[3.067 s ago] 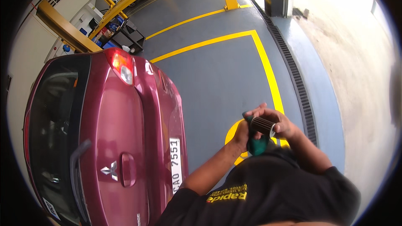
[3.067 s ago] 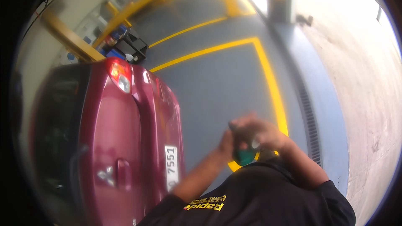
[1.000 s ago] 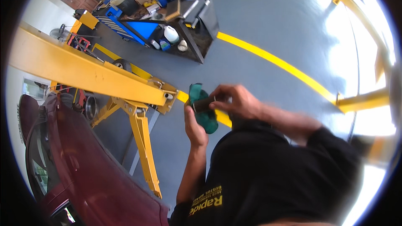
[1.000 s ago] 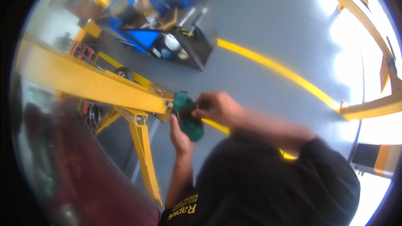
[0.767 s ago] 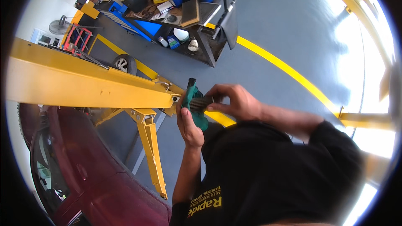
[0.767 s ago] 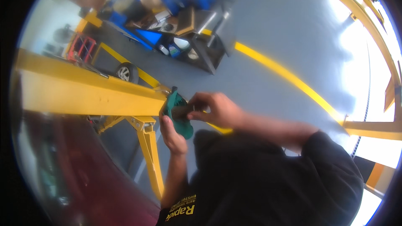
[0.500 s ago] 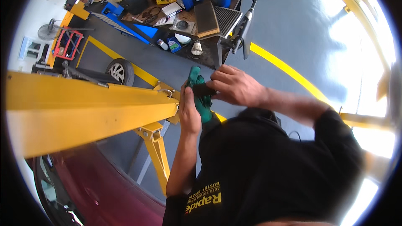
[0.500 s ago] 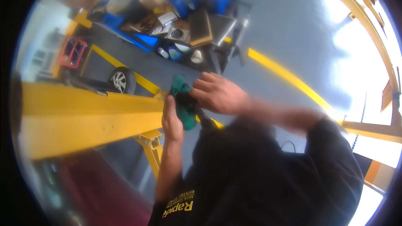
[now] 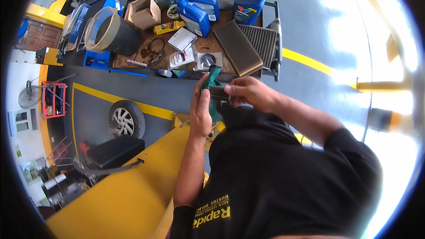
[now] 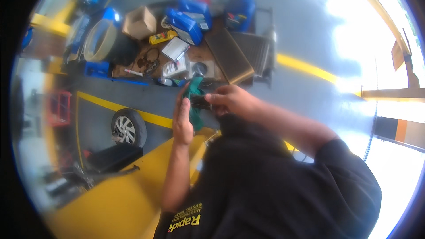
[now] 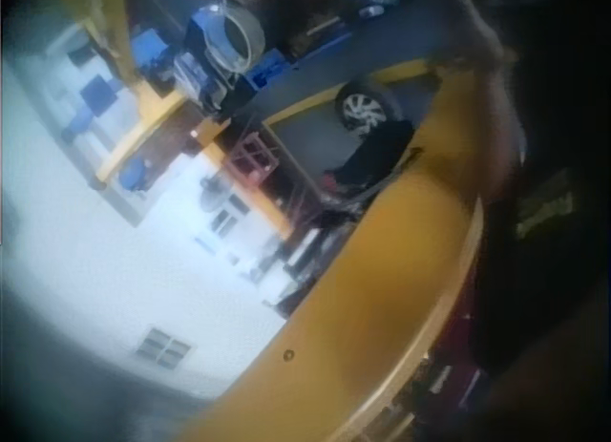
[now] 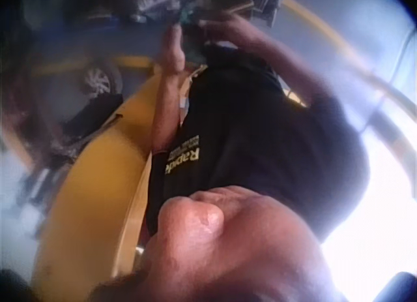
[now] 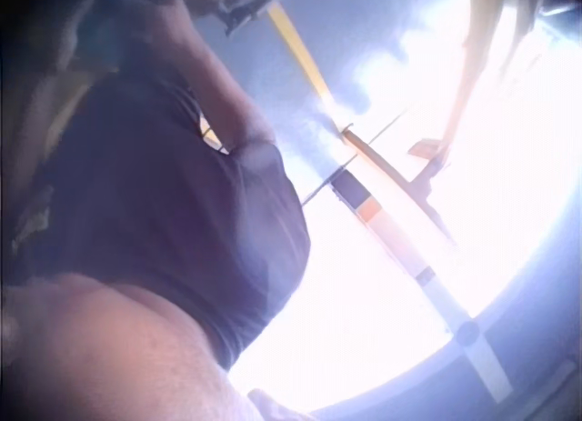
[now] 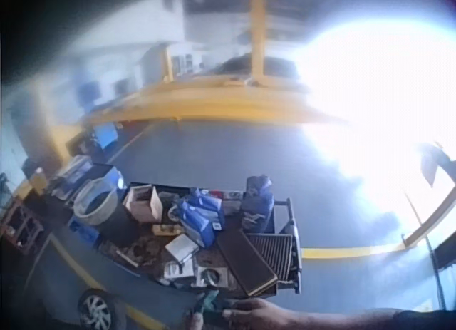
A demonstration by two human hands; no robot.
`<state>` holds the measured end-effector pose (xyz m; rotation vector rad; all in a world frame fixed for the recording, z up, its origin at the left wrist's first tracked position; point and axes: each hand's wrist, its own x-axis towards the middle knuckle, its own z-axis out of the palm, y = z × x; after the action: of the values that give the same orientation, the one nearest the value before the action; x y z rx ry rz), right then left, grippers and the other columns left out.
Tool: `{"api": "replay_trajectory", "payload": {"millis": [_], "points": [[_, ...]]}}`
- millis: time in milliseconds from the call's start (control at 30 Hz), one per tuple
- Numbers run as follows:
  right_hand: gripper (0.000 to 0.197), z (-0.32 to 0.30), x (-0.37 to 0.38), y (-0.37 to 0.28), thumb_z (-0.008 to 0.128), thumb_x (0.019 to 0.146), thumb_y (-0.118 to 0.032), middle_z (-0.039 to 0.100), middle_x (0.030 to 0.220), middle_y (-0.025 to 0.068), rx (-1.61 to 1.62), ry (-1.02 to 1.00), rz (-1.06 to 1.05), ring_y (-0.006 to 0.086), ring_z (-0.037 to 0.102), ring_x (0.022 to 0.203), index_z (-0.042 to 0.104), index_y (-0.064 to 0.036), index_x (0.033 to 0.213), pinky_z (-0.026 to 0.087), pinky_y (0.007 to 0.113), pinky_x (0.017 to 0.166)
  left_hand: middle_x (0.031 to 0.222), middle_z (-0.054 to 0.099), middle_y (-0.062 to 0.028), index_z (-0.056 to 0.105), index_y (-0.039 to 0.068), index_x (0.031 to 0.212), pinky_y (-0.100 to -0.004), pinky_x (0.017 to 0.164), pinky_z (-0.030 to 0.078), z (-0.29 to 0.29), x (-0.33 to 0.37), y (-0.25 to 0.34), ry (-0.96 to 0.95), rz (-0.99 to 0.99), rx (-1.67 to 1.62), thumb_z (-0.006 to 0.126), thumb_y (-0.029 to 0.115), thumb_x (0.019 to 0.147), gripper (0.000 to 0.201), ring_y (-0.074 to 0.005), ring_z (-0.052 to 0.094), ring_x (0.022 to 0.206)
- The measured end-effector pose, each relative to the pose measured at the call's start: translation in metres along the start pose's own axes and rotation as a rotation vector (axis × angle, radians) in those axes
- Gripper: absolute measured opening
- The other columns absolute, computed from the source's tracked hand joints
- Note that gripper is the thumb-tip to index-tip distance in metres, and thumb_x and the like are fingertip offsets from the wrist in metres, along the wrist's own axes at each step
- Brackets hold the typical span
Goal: The person uses a long metal rod and a green cloth to clean a small cylindrical car part, repeatedly inserting the rod into the part and wiping it. The person then walks to a workbench, continues wiping the part, and applies a substance from a small tube to the part's rim.
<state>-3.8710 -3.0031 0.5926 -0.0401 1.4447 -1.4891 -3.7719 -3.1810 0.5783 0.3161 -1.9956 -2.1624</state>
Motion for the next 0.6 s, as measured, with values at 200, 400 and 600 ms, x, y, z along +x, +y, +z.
{"api": "replay_trajectory", "payload": {"millis": [200, 400, 600], "points": [[0.042, 0.009, 0.069, -0.027, 0.073, 0.1, -0.039, 0.067, 0.095, 0.004, 0.012, 0.01, -0.145, 0.0106, 0.062, 0.088, 0.066, 0.0001, 0.114, 0.05, 0.028, 0.084, 0.133, 0.063, -0.0131, 0.058, -0.005, 0.139, -0.035, 0.107, 0.047, -0.06, 0.064, 0.001, 0.079, -0.189, -0.144, 0.033, 0.032, 0.113, 0.051, -0.0208, 0.06, 0.12], [0.038, 0.034, 0.098, -0.073, 0.072, 0.101, -0.034, 0.067, 0.095, 0.0038, -0.054, 0.16, -0.15, 0.0098, 0.061, 0.09, 0.067, 0.0014, 0.111, 0.049, 0.028, 0.083, 0.134, 0.065, -0.0144, 0.06, -0.002, 0.139, -0.0359, 0.106, 0.046, -0.102, 0.105, 0.01, -0.022, -0.066, 0.146, 0.055, 0.022, 0.109, 0.039, -0.0233, 0.061, 0.122], [0.03, 0.07, 0.143, -0.074, 0.07, 0.102, -0.028, 0.065, 0.098, 0.0046, 0.453, 0.207, -0.106, 0.0164, 0.066, 0.089, 0.064, -0.0003, 0.112, 0.053, 0.031, 0.084, 0.121, 0.068, -0.0124, 0.065, 0.002, 0.123, -0.0361, 0.102, 0.047, -0.154, 0.167, 0.017, -0.155, -0.014, 0.245, 0.066, 0.023, 0.104, 0.028, -0.0224, 0.063, 0.114]]}}
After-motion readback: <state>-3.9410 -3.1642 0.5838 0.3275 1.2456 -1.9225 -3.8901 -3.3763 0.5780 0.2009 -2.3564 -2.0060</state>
